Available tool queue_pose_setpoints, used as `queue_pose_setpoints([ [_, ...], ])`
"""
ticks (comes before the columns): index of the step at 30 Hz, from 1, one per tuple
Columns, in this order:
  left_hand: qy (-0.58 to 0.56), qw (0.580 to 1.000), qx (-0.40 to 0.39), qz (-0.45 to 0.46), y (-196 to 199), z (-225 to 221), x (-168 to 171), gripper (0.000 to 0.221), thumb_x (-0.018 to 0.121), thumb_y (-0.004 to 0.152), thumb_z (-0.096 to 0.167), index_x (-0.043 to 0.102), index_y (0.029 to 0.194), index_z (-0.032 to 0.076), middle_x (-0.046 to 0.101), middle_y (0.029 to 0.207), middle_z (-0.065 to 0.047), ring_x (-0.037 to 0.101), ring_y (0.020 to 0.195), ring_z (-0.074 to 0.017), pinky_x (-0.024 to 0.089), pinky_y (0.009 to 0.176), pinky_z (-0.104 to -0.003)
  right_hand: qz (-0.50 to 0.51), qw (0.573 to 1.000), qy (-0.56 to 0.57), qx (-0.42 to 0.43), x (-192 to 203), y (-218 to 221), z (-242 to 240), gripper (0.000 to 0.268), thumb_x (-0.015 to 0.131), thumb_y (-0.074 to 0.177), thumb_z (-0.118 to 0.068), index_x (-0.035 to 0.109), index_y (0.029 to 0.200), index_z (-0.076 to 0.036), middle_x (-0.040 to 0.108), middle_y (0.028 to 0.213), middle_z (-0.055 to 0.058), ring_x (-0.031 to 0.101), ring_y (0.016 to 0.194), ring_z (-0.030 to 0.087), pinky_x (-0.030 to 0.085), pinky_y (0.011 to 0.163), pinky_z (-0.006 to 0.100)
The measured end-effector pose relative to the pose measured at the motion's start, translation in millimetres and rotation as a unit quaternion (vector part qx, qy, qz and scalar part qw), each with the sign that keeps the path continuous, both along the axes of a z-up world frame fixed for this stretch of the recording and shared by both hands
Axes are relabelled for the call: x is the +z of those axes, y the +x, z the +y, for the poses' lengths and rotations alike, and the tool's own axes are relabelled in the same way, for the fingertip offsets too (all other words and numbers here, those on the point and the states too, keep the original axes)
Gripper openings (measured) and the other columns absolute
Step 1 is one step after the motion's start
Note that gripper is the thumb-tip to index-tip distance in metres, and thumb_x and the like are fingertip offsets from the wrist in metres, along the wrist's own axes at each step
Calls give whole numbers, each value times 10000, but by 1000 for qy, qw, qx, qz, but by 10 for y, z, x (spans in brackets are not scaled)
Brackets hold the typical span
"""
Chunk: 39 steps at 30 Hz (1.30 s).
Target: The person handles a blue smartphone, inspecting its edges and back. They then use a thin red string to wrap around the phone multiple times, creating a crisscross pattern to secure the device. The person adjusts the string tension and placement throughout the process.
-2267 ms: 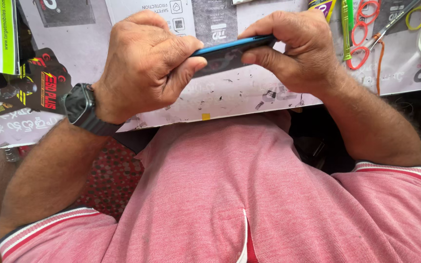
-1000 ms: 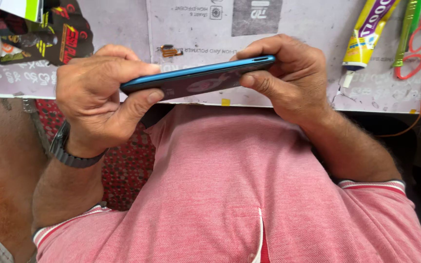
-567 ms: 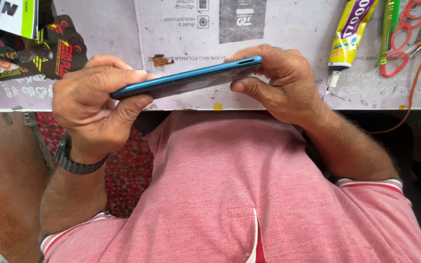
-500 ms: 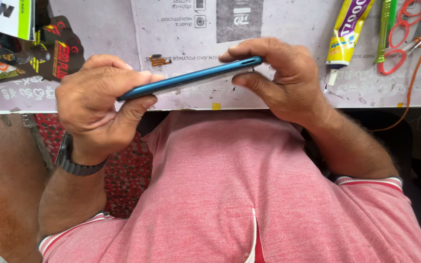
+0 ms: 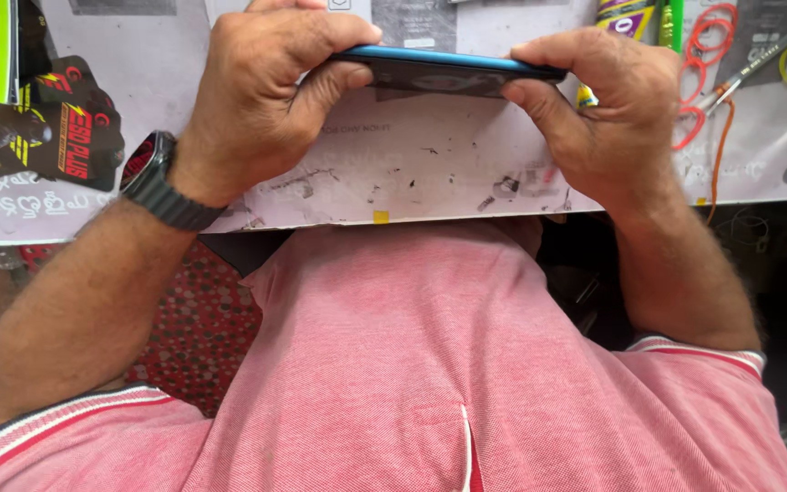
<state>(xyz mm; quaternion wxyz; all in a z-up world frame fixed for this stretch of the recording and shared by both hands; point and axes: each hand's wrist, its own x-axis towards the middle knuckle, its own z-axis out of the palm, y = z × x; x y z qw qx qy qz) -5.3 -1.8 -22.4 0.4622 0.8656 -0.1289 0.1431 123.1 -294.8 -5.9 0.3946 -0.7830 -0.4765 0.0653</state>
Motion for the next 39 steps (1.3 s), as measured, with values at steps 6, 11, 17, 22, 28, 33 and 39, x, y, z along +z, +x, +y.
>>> queue_pose_setpoints([
  [6,-108,992,12,62,4,88,-129,226,841,1000,82,701,1162,7,741,1058,-107,701,942,-217,550,886,-318,6,998,-61,1,131,79,178,220,887,917,-24,726,1058,28,734,931,130,715,819,223,536,767,326],
  [11,-148,986,5,79,-2,182,-111,184,835,1051,127,717,1150,25,743,1025,-96,706,943,-204,553,870,-297,163,984,-78,-14,188,133,361,211,869,915,-86,738,1071,-31,745,928,101,705,765,207,544,728,304],
  [17,-116,992,-2,40,67,186,-3,186,807,1018,113,688,1135,31,711,956,-100,690,898,-263,543,919,-365,7,988,-122,90,416,153,614,263,860,903,-109,716,1093,1,715,939,164,714,848,308,551,726,385],
  [22,-97,994,3,48,113,206,47,209,831,973,106,704,1115,23,687,851,-100,644,766,-278,535,920,-412,-3,987,-135,87,475,141,782,231,841,917,-81,704,1075,14,706,885,161,699,773,308,539,674,401],
  [28,-93,994,-14,51,123,236,-40,184,813,1030,118,692,1142,38,682,863,-81,654,801,-258,508,941,-387,-14,987,-138,77,442,80,834,251,843,961,-98,683,1121,11,704,967,159,702,860,313,550,750,410],
  [33,-65,997,-31,30,124,230,-55,171,784,1031,101,689,1156,34,686,874,-64,668,836,-248,501,936,-400,-29,988,-133,66,450,-13,885,263,843,958,-70,677,1139,22,700,987,161,692,884,320,548,779,413],
  [39,-58,998,-36,6,130,226,-85,186,800,1050,142,692,1157,35,710,938,-61,676,852,-232,510,938,-401,-32,992,-114,42,437,-112,902,242,830,972,-45,665,1138,16,693,1005,139,678,871,293,535,765,392],
])
